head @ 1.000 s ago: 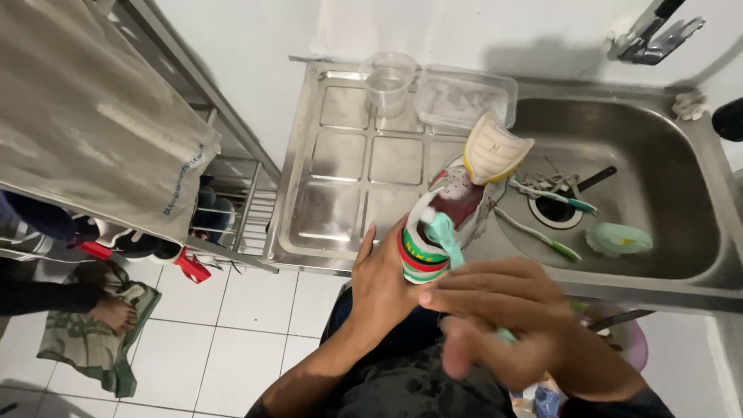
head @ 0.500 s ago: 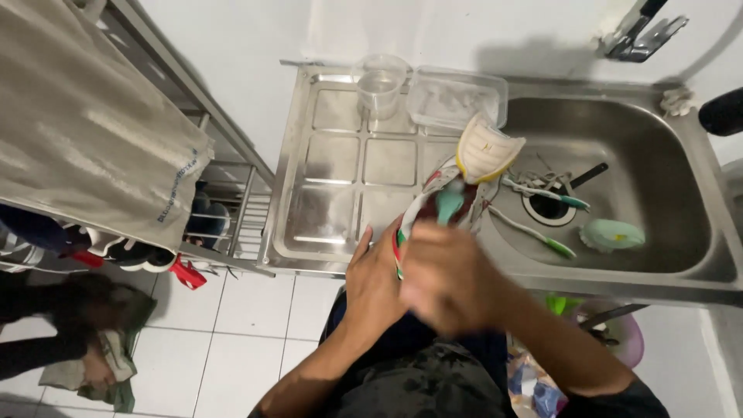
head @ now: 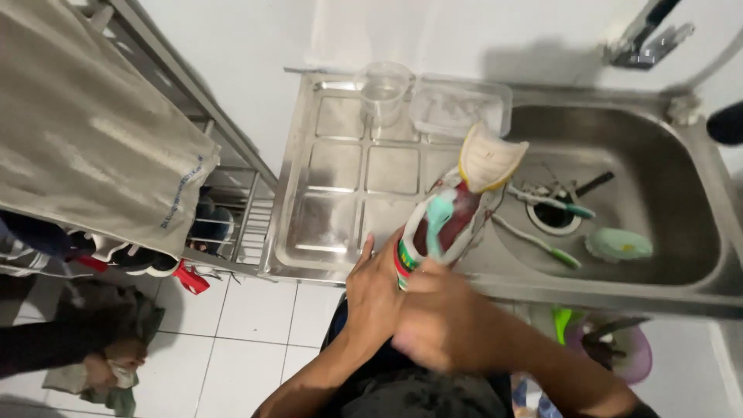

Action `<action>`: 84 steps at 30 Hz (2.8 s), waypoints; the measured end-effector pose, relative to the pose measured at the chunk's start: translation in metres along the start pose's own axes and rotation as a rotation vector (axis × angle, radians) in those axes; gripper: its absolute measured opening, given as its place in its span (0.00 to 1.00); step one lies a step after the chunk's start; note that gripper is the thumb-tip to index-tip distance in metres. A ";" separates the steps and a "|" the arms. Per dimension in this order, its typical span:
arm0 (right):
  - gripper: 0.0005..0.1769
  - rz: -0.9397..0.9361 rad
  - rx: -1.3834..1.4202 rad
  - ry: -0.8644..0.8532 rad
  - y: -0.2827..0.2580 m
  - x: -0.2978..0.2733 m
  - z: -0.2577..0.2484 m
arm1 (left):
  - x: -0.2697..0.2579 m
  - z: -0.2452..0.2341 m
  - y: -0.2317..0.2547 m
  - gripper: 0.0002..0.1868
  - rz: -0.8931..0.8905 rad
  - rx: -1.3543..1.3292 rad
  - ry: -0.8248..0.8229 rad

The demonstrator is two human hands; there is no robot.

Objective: Cleaning a sneaker by scrubbing the upper and sole with a brush and rinsing it in a sink

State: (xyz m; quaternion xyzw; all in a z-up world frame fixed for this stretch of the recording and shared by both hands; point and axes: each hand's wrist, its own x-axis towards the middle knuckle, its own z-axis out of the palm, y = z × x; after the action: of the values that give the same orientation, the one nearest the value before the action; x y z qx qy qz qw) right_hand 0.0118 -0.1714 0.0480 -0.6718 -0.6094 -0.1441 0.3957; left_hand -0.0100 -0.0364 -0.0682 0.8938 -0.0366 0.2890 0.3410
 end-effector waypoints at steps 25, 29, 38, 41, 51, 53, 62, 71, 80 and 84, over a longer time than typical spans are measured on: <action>0.11 0.016 0.033 0.046 0.035 0.002 0.002 | -0.003 0.008 -0.005 0.45 -0.005 0.055 0.004; 0.07 0.262 -0.186 -0.089 0.064 0.009 -0.001 | -0.012 0.003 -0.004 0.46 -0.075 -0.086 -0.081; 0.11 0.225 -0.463 -0.058 0.046 0.008 0.003 | 0.007 -0.017 0.027 0.36 -0.082 -0.035 -0.047; 0.06 0.183 -0.196 -0.069 -0.007 0.030 -0.010 | 0.020 -0.039 0.037 0.28 -0.094 -0.052 -0.124; 0.14 -0.101 -0.156 -0.100 0.003 -0.002 0.020 | -0.001 -0.007 -0.003 0.24 -0.011 0.014 -0.173; 0.10 0.202 -0.169 -0.042 0.042 0.023 0.000 | 0.014 -0.025 0.023 0.29 -0.056 -0.024 -0.172; 0.19 0.123 -0.085 0.035 0.034 0.014 -0.003 | 0.003 -0.016 0.011 0.33 0.069 0.014 -0.095; 0.26 0.274 -0.152 0.030 0.048 -0.020 0.002 | 0.006 -0.018 0.015 0.54 0.023 -0.012 -0.127; 0.07 0.324 -0.180 0.191 0.052 -0.013 -0.009 | 0.017 -0.031 0.040 0.45 -0.019 -0.070 -0.028; 0.07 0.478 0.123 0.087 -0.010 0.003 0.006 | 0.012 -0.017 0.021 0.52 0.003 0.056 -0.090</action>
State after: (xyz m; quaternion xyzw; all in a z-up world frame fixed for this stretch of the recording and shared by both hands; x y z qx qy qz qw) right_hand 0.0015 -0.1653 0.0496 -0.7648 -0.4233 -0.0379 0.4843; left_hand -0.0138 -0.0401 -0.0390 0.9151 -0.0449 0.2498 0.3133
